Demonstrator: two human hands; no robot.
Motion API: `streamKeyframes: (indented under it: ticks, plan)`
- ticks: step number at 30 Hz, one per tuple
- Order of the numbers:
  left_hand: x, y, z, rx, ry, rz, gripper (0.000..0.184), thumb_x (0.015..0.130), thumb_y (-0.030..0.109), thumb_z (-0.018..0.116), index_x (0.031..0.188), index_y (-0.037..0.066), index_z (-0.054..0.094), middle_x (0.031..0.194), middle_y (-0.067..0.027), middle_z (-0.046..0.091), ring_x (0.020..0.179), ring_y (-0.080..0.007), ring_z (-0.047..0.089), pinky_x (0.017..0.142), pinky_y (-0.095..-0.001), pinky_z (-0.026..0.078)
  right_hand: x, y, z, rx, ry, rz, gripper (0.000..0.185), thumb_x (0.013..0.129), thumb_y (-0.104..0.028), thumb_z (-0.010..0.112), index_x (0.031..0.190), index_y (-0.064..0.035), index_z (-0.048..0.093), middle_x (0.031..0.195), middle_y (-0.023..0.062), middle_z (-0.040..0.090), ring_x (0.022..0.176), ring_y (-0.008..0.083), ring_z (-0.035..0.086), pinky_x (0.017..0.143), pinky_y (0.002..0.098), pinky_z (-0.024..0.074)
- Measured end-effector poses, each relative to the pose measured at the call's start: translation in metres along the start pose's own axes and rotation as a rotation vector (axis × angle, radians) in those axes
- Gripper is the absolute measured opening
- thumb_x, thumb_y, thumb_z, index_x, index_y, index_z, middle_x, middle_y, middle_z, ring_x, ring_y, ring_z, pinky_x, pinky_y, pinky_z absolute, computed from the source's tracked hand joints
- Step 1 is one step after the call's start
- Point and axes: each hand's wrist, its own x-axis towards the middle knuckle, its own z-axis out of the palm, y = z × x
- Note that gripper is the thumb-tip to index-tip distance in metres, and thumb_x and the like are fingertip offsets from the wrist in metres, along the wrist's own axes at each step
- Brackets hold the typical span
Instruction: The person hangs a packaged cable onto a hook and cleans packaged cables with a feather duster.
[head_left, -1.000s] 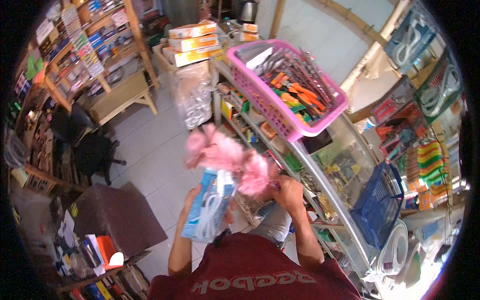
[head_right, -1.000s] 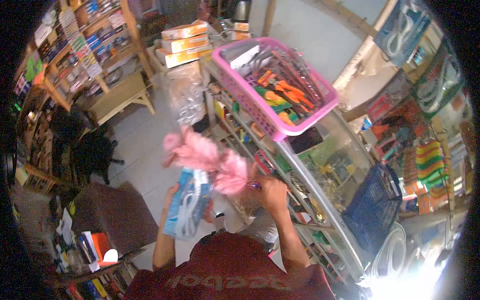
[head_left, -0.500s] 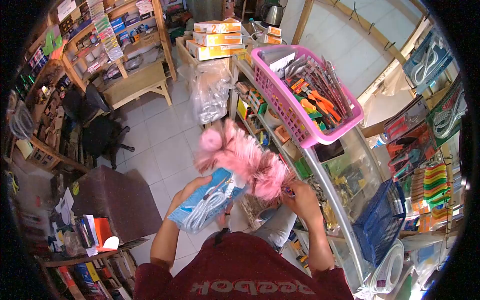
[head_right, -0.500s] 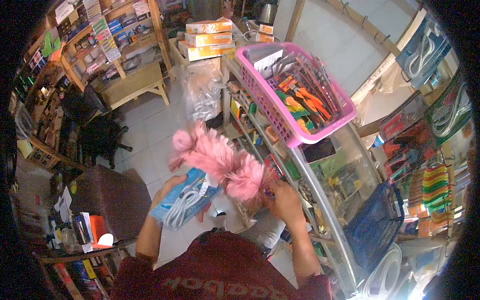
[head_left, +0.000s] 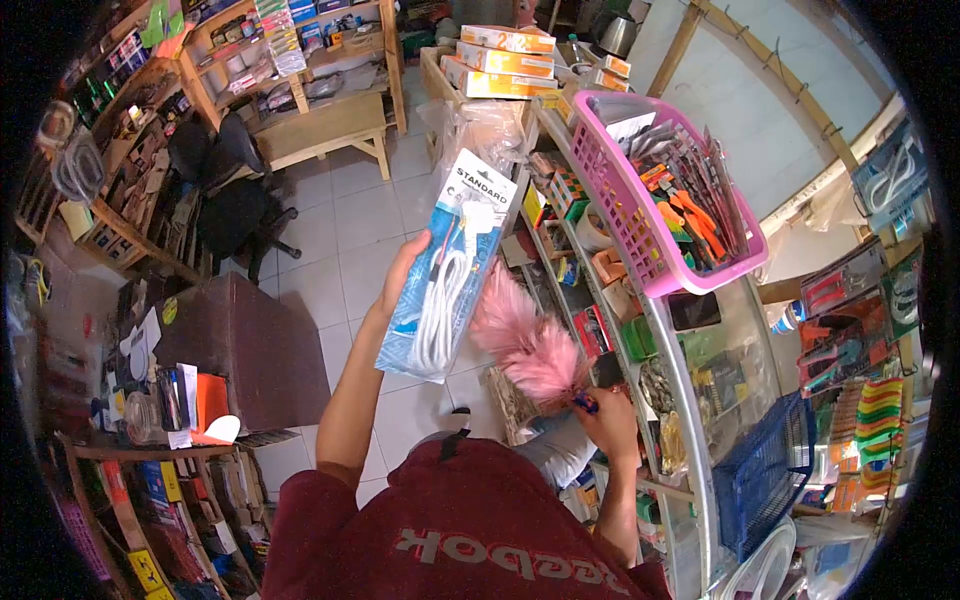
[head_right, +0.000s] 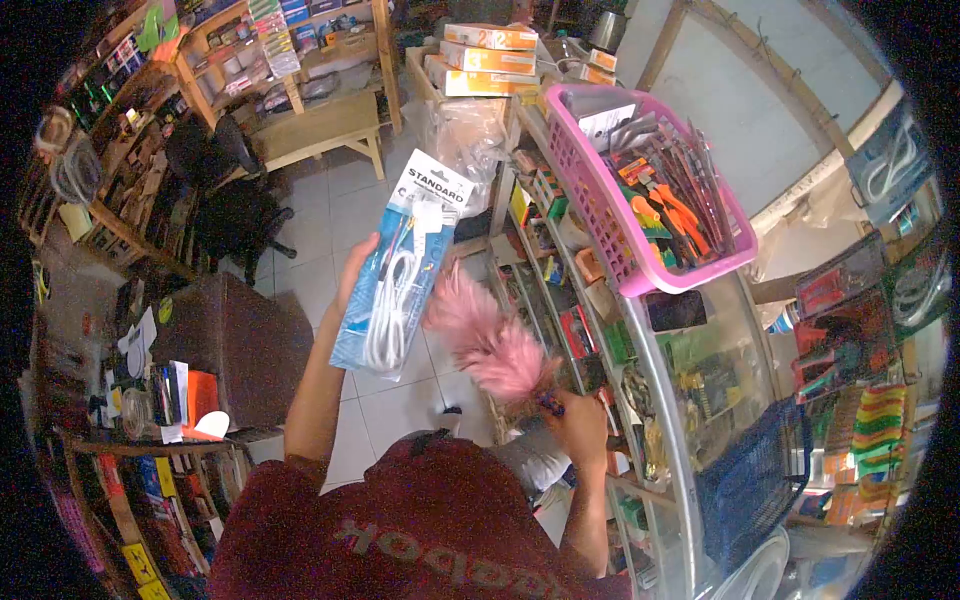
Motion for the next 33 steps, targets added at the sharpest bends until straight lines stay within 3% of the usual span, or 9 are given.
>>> streamKeyframes:
  ticks: [4,8,12,15,21,26,28,31,33]
  plan:
    - [0.016,-0.022,-0.006,0.179,-0.124,0.031,0.071,0.087,0.060,0.029,0.120,-0.001,0.043,0.098,-0.0227,0.058,0.078,-0.0374,0.063,0.067,-0.0479,0.053,-0.011,0.002,0.024,0.331,0.074,0.066,0.021,0.077,-0.021,0.065,0.088,-0.0027,0.063,0.067,0.0166,0.059,0.060,0.0315,0.056,0.057,0.0388,0.0423]
    - [0.031,-0.052,-0.020,0.397,0.086,0.140,0.066,0.089,0.057,0.033,0.122,0.000,0.037,0.099,-0.0160,0.056,0.079,-0.0314,0.062,0.064,-0.0455,0.053,-0.010,-0.021,0.031,0.634,0.174,0.022,0.022,0.086,-0.022,0.060,0.083,-0.0005,0.056,0.059,0.0081,0.050,0.051,0.0160,0.040,0.052,0.0309,0.0357]
    - [0.042,-0.085,-0.004,1.070,0.261,0.506,0.063,0.093,0.047,0.034,0.135,0.002,0.020,0.131,-0.0155,0.034,0.114,-0.0269,0.045,0.098,-0.0390,0.035,-0.010,-0.032,0.029,0.981,-0.004,0.173,0.027,0.091,-0.025,0.053,0.075,-0.0029,0.049,0.056,0.0024,0.045,0.048,0.0107,0.038,0.046,0.0279,0.0325]
    - [0.044,-0.103,0.002,1.084,0.203,0.423,0.071,0.093,0.053,0.026,0.138,0.001,0.014,0.139,-0.0164,0.024,0.128,-0.0275,0.028,0.107,-0.0379,0.018,-0.009,-0.054,0.015,1.115,-0.020,0.195,0.030,0.094,-0.028,0.049,0.075,-0.0049,0.047,0.055,-0.0014,0.044,0.048,0.0066,0.039,0.044,0.0246,0.0314]
    - [0.066,-0.125,0.006,0.781,0.025,0.434,0.083,0.090,0.057,0.035,0.139,0.003,-0.003,0.133,-0.0202,0.031,0.118,-0.0265,0.043,0.096,-0.0371,0.040,-0.011,-0.055,0.013,0.847,-0.127,0.152,0.028,0.091,-0.028,0.053,0.081,-0.0022,0.051,0.058,-0.0003,0.044,0.054,0.0087,0.041,0.049,0.0281,0.0334]
    - [0.077,-0.116,0.021,0.994,0.066,0.483,0.099,0.077,0.035,0.070,0.139,0.005,-0.001,0.136,-0.0159,0.029,0.123,-0.0266,0.035,0.103,-0.0394,0.032,-0.017,-0.054,0.003,0.828,-0.126,0.118,0.028,0.091,-0.027,0.053,0.081,-0.0011,0.051,0.059,0.0029,0.045,0.056,0.0101,0.043,0.050,0.0300,0.0344]
    - [0.080,-0.109,0.013,1.166,0.019,0.555,0.100,0.076,0.042,0.068,0.140,0.004,0.000,0.139,-0.0173,0.024,0.126,-0.0263,0.031,0.104,-0.0397,0.030,-0.028,-0.027,0.040,0.720,-0.054,-0.112,0.022,0.091,-0.024,0.053,0.094,-0.0021,0.052,0.075,0.0080,0.049,0.066,0.0163,0.047,0.059,0.0321,0.0378]
    - [0.082,-0.105,-0.015,1.677,0.046,0.816,0.101,0.078,0.052,0.062,0.141,0.004,-0.001,0.144,-0.0191,0.012,0.133,-0.0274,0.020,0.107,-0.0405,0.022,-0.027,-0.036,0.021,0.919,-0.438,0.236,0.032,0.091,-0.020,0.053,0.118,-0.0021,0.053,0.112,0.0178,0.054,0.092,0.0282,0.058,0.079,0.0365,0.0460]
    - [0.079,-0.104,-0.012,1.811,0.071,0.863,0.097,0.081,0.054,0.056,0.143,0.009,-0.003,0.146,-0.0208,0.006,0.135,-0.0309,0.013,0.108,-0.0408,0.018,-0.042,-0.006,0.061,0.889,-0.474,0.147,0.034,0.091,-0.023,0.054,0.117,-0.0014,0.052,0.107,0.0135,0.056,0.092,0.0240,0.058,0.079,0.0349,0.0453]
